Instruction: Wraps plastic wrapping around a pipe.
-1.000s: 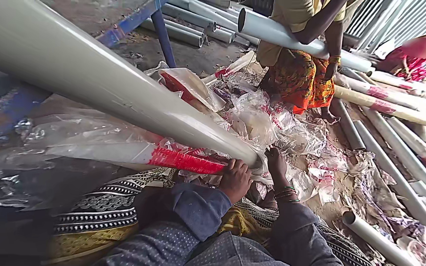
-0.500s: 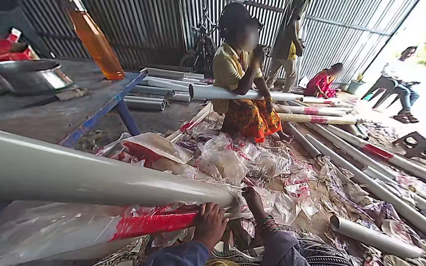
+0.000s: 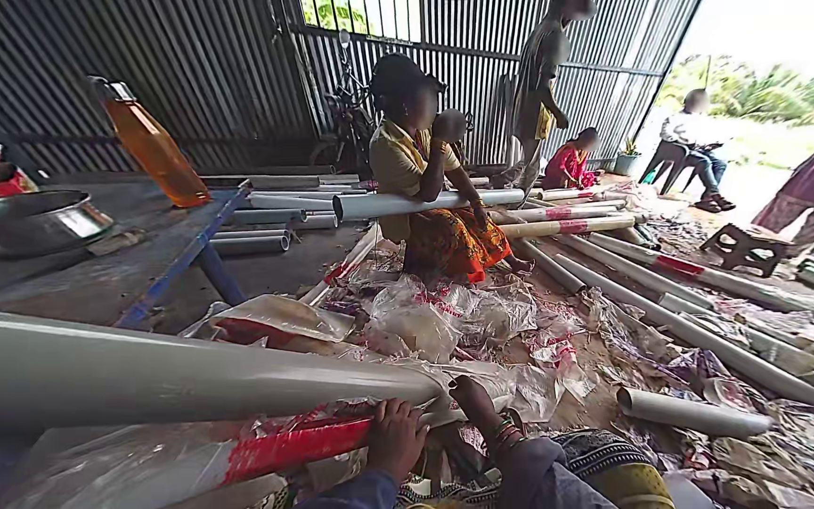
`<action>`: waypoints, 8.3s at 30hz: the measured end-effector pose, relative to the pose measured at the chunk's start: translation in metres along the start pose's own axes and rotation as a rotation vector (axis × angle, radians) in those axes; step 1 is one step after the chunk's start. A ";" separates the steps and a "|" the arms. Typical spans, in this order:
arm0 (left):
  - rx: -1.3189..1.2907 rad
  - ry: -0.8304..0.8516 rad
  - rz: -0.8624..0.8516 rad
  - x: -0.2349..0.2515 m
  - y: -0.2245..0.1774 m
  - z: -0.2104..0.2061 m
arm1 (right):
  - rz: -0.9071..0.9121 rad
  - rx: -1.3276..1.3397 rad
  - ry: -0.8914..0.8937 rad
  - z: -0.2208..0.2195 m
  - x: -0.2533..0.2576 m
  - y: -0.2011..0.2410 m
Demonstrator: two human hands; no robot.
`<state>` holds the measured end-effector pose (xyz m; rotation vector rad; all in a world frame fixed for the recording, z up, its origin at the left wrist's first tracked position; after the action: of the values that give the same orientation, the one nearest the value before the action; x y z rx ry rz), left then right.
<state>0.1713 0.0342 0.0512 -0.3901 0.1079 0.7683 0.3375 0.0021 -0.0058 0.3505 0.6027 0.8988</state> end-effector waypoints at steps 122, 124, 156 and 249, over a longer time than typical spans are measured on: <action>0.076 -0.105 -0.053 -0.003 0.001 -0.003 | 0.061 -0.031 0.091 -0.018 -0.003 -0.002; 0.067 -0.117 -0.063 -0.003 0.000 -0.002 | 0.056 -0.023 0.091 -0.017 -0.004 -0.001; 0.025 -0.018 0.006 -0.006 -0.001 0.000 | 0.068 -0.005 0.090 -0.012 -0.008 0.008; 0.021 -0.237 -0.037 0.002 -0.002 0.005 | 0.099 0.223 -0.062 -0.012 0.031 0.005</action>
<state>0.1737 0.0364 0.0563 -0.2779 -0.1129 0.7706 0.3416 0.0304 -0.0228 0.6116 0.6344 0.9141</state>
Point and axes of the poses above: each hand's wrist, its own x-axis towards the middle knuckle, its own z-axis out of the back of the hand, y = z × x, the point moved 10 cm from there along x, towards the middle knuckle, and after that the axes turned 10 degrees about -x, right-handed, at the moved point
